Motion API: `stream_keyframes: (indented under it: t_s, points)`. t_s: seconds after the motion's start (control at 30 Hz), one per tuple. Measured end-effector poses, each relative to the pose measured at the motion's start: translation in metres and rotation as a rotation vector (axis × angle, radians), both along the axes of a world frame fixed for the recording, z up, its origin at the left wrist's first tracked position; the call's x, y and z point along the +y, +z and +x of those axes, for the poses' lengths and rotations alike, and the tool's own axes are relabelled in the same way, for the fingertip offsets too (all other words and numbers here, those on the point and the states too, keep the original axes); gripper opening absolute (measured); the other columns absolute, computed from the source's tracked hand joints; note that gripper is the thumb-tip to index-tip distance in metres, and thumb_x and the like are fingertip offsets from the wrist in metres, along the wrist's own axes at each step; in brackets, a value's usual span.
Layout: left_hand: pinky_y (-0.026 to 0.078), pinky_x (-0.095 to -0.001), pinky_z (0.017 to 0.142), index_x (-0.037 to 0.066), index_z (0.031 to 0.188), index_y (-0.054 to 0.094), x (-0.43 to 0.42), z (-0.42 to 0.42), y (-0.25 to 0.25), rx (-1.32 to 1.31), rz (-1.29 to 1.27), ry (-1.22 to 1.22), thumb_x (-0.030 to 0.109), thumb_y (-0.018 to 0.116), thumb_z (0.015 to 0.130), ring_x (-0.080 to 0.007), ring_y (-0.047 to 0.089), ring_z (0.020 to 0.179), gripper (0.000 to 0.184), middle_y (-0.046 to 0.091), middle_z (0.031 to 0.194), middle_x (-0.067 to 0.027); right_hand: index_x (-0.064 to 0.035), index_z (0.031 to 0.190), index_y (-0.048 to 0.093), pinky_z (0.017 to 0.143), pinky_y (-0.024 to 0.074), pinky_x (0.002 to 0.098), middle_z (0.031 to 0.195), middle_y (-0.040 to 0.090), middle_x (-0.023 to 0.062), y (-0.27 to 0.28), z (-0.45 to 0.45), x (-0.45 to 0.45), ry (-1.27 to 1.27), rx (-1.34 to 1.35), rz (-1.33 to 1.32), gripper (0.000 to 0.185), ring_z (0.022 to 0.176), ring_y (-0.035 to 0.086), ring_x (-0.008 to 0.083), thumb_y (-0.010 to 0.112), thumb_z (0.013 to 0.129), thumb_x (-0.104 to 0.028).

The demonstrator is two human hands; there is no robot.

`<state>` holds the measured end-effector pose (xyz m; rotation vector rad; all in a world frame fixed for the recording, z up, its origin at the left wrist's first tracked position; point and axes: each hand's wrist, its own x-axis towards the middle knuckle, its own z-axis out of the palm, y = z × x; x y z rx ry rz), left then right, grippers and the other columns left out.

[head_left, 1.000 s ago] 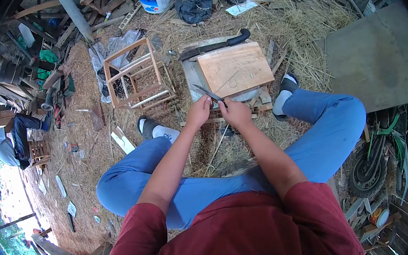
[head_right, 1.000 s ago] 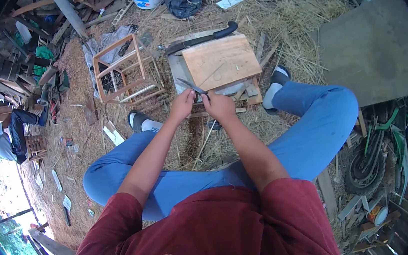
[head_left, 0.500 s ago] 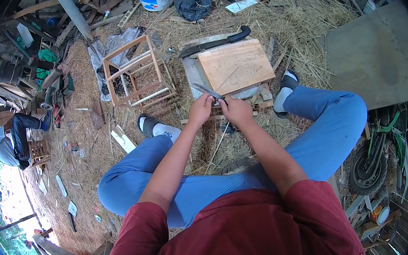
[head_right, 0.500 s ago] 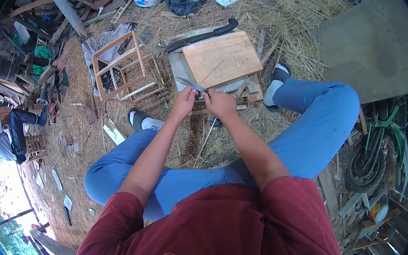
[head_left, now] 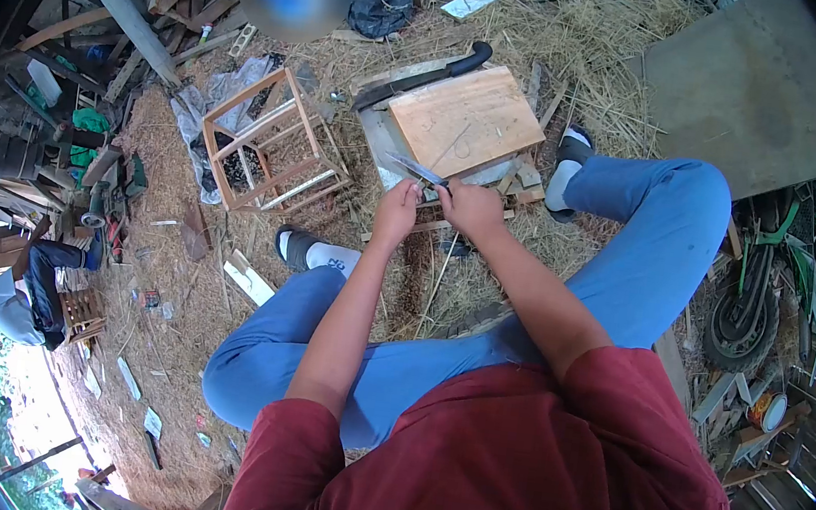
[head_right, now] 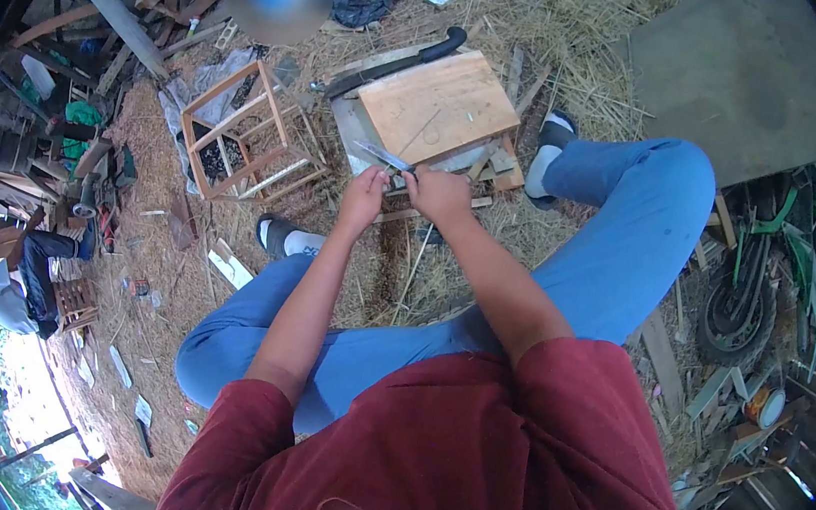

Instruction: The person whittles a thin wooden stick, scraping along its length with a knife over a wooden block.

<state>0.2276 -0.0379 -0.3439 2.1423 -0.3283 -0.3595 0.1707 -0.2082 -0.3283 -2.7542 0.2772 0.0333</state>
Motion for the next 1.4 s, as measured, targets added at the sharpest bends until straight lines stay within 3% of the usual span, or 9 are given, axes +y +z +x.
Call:
stream_keyframes:
  t_s: [0.13, 0.27, 0.43, 0.53, 0.6, 0.8, 1.2, 1.3, 1.4]
  points:
    - [0.051, -0.0455, 0.077, 0.006, 0.1, 0.065, 0.01, -0.002, 0.0, 0.051, 0.03, -0.012, 0.028, 0.047, 0.105, -0.0406, 0.067, 0.085, 0.029, 0.069, 0.09, -0.0197, -0.0064, 0.092, 0.068, 0.06, 0.0557, 0.0503, 0.071, 0.07, 0.0185, -0.006, -0.001, 0.004, 0.034, -0.001, 0.028, 0.044, 0.065, 0.07, 0.0381, 0.049, 0.101, -0.045]
    - [0.05, -0.0384, 0.075, 0.003, 0.097, 0.063, 0.028, -0.016, 0.0, 0.002, -0.018, 0.014, 0.026, 0.05, 0.105, -0.029, 0.065, 0.079, 0.027, 0.067, 0.084, -0.0142, -0.006, 0.094, 0.07, 0.066, 0.0566, 0.052, 0.078, 0.072, 0.018, -0.006, 0.01, -0.019, -0.196, 0.134, 0.076, 0.047, 0.074, 0.072, 0.0381, 0.044, 0.104, -0.044]
    - [0.048, -0.0318, 0.075, 0.002, 0.095, 0.062, 0.055, -0.017, -0.009, 0.044, -0.16, -0.018, 0.024, 0.052, 0.104, -0.0175, 0.058, 0.076, 0.025, 0.063, 0.081, -0.0086, -0.0007, 0.099, 0.067, 0.074, 0.055, 0.0547, 0.084, 0.071, 0.0253, 0.005, 0.005, -0.028, -0.143, 0.132, 0.136, 0.055, 0.082, 0.07, 0.0419, 0.037, 0.106, -0.046]
    - [0.045, -0.0288, 0.086, 0.004, 0.097, 0.063, 0.049, -0.011, -0.009, 0.143, -0.104, -0.027, 0.026, 0.048, 0.107, -0.0135, 0.058, 0.088, 0.028, 0.064, 0.089, -0.0032, -0.0009, 0.1, 0.064, 0.071, 0.0546, 0.0549, 0.081, 0.07, 0.0233, 0.001, 0.007, -0.015, -0.175, 0.116, 0.179, 0.051, 0.078, 0.07, 0.0419, 0.038, 0.106, -0.044]
    - [0.049, -0.0353, 0.076, 0.003, 0.096, 0.064, 0.04, -0.01, -0.004, 0.033, -0.075, 0.003, 0.024, 0.051, 0.104, -0.0235, 0.063, 0.077, 0.026, 0.067, 0.082, -0.0129, -0.0015, 0.099, 0.064, 0.069, 0.0547, 0.0545, 0.079, 0.07, 0.0224, 0.003, 0.003, -0.007, -0.078, 0.071, 0.169, 0.049, 0.076, 0.07, 0.0416, 0.039, 0.106, -0.043]
    - [0.051, -0.0413, 0.075, 0.003, 0.098, 0.065, 0.013, -0.009, 0.009, -0.029, 0.045, 0.026, 0.022, 0.049, 0.103, -0.0357, 0.069, 0.081, 0.025, 0.07, 0.087, -0.0183, -0.0069, 0.094, 0.063, 0.059, 0.0539, 0.0516, 0.071, 0.069, 0.0174, -0.006, -0.003, 0.003, 0.063, -0.009, 0.107, 0.04, 0.066, 0.069, 0.038, 0.047, 0.103, -0.043]
    - [0.051, -0.0455, 0.077, 0.004, 0.098, 0.064, 0.015, -0.008, 0.008, -0.012, 0.043, 0.032, 0.025, 0.049, 0.103, -0.0411, 0.067, 0.085, 0.027, 0.069, 0.09, -0.0209, -0.0088, 0.09, 0.064, 0.054, 0.0528, 0.0478, 0.067, 0.068, 0.0145, -0.003, -0.001, -0.002, 0.059, -0.094, 0.045, 0.039, 0.06, 0.068, 0.0362, 0.054, 0.1, -0.044]
    - [0.051, -0.0471, 0.076, 0.005, 0.1, 0.064, 0.015, -0.009, 0.006, -0.058, 0.069, 0.029, 0.025, 0.049, 0.102, -0.0433, 0.066, 0.086, 0.025, 0.069, 0.09, -0.0221, -0.0072, 0.091, 0.062, 0.06, 0.053, 0.0503, 0.069, 0.068, 0.0173, 0.011, -0.009, -0.003, -0.15, -0.152, 0.169, 0.039, 0.065, 0.067, 0.0402, 0.054, 0.101, -0.044]
    - [0.051, -0.0482, 0.074, 0.006, 0.102, 0.064, 0.013, -0.011, 0.007, -0.08, 0.071, 0.018, 0.026, 0.049, 0.103, -0.0443, 0.066, 0.086, 0.025, 0.068, 0.089, -0.0228, 0.0011, 0.101, 0.054, 0.078, 0.0495, 0.055, 0.098, 0.066, 0.0289, -0.002, -0.013, -0.015, -0.606, -0.166, 0.336, 0.042, 0.092, 0.064, 0.0473, 0.056, 0.101, -0.041]
